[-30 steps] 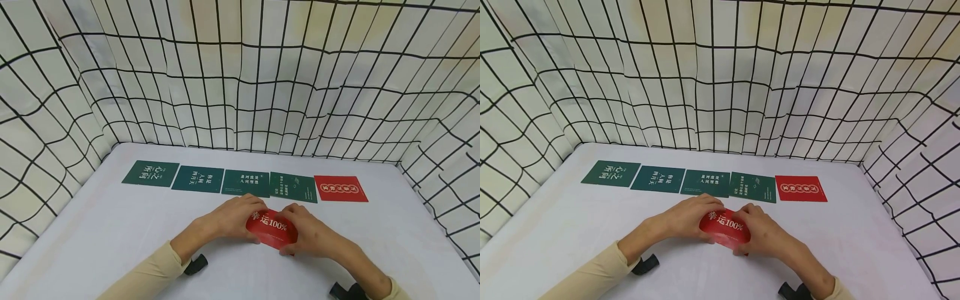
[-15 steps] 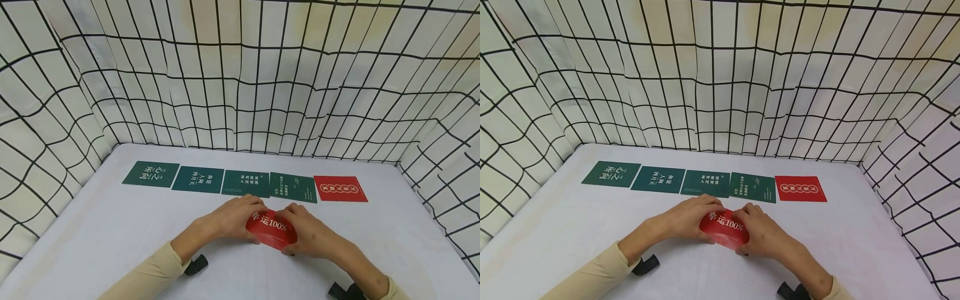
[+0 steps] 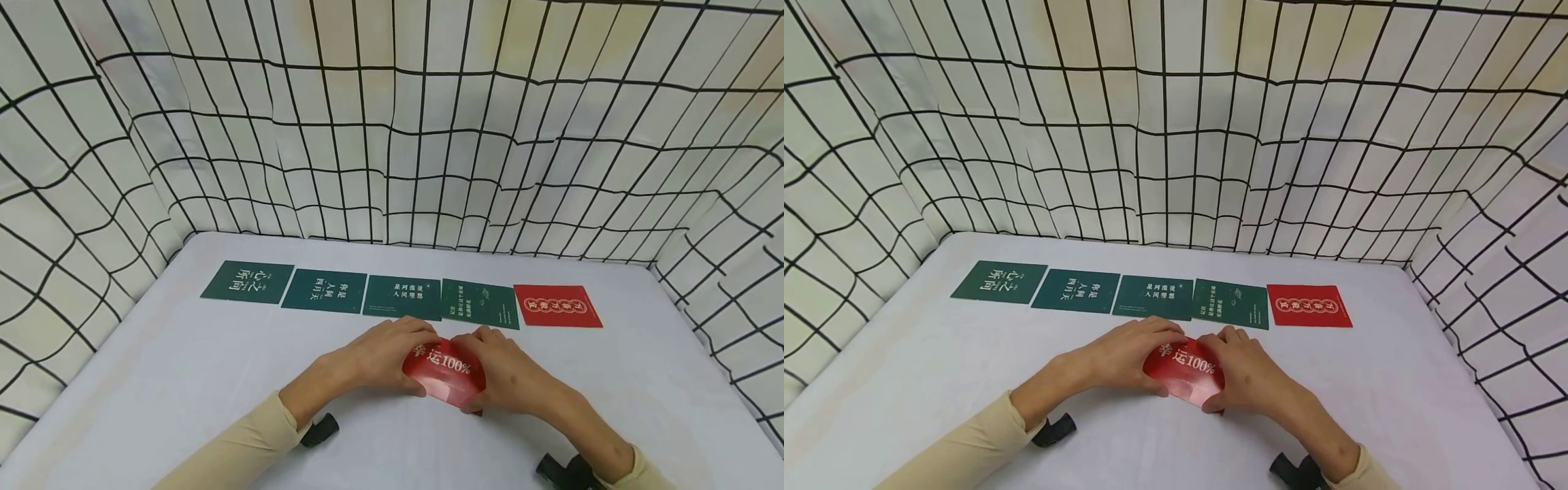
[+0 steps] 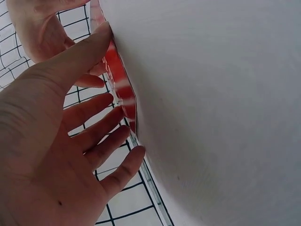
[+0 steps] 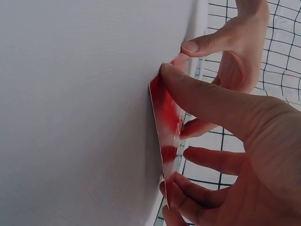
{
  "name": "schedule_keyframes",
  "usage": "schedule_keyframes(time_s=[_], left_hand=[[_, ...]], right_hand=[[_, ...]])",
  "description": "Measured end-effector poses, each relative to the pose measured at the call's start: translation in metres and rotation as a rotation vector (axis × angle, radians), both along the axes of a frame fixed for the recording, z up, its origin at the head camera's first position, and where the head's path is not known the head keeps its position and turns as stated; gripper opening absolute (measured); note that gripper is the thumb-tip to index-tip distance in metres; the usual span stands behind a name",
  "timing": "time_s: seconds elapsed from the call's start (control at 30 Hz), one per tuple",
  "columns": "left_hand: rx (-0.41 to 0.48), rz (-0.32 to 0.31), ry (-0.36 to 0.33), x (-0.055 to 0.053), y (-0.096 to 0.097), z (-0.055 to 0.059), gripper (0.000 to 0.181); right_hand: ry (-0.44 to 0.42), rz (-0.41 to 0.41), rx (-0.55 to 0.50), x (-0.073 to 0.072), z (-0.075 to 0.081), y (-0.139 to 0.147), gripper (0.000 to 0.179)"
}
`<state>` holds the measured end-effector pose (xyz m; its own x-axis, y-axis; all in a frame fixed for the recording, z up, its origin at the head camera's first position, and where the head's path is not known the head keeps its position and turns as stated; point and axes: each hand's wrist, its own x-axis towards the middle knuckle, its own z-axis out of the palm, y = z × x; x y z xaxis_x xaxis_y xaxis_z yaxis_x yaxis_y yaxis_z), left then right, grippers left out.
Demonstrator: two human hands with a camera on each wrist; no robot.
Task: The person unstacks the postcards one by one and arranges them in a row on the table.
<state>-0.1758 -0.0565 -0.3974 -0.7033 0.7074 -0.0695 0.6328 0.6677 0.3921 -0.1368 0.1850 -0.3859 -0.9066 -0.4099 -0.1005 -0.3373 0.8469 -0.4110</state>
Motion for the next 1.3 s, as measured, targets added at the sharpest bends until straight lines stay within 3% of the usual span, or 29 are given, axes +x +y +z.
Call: schedule_keyframes(time_s=[0.3, 0.43, 0.77, 0.97, 1.3], left_hand=[[0.018, -0.006, 0.0, 0.001, 0.0, 0.002, 0.082], [0.005, -0.018, 0.036, 0.003, 0.001, 0.002, 0.082], [-0.02, -0.039, 0.143, 0.005, 0.001, 0.004, 0.081], [-0.012, -0.015, 0.181, -0.001, 0.001, 0.006, 0.08], [0.016, 0.043, 0.183, -0.016, 0.009, 0.01, 0.076]], right_hand=[[-0.023, -0.027, -0.008, -0.002, -0.001, 0.0, 0.096], [-0.049, -0.055, -0.04, -0.003, -0.003, 0.003, 0.095], [-0.138, -0.234, -0.159, -0.01, -0.002, 0.013, 0.075], [-0.157, -0.251, -0.257, -0.014, 0.004, 0.022, 0.071], [-0.18, -0.272, -0.383, -0.018, 0.01, 0.033, 0.091]])
